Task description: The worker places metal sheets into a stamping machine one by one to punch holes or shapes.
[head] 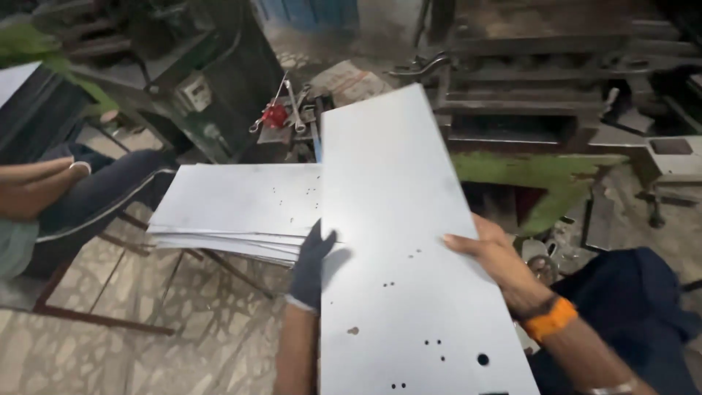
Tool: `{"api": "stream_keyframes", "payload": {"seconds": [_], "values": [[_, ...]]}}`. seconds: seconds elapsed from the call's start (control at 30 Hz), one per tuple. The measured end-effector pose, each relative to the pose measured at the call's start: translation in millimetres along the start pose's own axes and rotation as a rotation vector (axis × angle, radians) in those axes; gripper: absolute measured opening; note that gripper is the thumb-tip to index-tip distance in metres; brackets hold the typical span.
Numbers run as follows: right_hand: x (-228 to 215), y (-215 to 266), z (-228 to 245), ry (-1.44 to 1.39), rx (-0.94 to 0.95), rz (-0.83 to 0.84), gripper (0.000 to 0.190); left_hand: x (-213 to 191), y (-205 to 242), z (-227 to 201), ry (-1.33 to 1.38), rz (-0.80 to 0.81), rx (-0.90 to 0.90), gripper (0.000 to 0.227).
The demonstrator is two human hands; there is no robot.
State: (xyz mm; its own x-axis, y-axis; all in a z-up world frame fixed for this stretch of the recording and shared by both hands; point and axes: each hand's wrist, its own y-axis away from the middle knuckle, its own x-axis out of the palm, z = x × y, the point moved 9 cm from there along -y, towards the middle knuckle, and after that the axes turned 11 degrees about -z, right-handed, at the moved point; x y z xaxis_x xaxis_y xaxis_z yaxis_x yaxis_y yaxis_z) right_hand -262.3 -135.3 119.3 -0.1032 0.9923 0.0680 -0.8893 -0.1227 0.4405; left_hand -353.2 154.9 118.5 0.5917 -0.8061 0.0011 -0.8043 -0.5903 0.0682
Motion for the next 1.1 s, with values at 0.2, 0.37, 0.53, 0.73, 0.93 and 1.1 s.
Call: {"api": "stream_keyframes", "payload": {"seconds": [0.2,0.37,0.53,0.73,0.93,1.1], "values": [[-121,5,-33,-0.099,-0.144,-0.177,0.047,95,-23,98,0.263,0.165,-0.109,0.072],[-190,-19,-29,-0.097,-0.239,-0.257,0.043,189,-21,102,0.308,0.276,-0.114,0.072],[-223,-37,-27,-0.068,-0.248,-0.292,0.058,232,-31,105,0.320,0.235,-0.010,0.069],[-252,-19,-51,-0.129,-0.154,-0.377,0.062,251,2,89,0.306,0.239,-0.139,0.061],[-248,-40,-16,0.239,-0.172,-0.512,0.050,282,-46,103,0.144,0.297,-0.117,0.068],[-268,-168,-3,-0.007,-0.211,-0.475,0.058,305,-155,169,0.686,0.212,-0.568,0.050]]}}
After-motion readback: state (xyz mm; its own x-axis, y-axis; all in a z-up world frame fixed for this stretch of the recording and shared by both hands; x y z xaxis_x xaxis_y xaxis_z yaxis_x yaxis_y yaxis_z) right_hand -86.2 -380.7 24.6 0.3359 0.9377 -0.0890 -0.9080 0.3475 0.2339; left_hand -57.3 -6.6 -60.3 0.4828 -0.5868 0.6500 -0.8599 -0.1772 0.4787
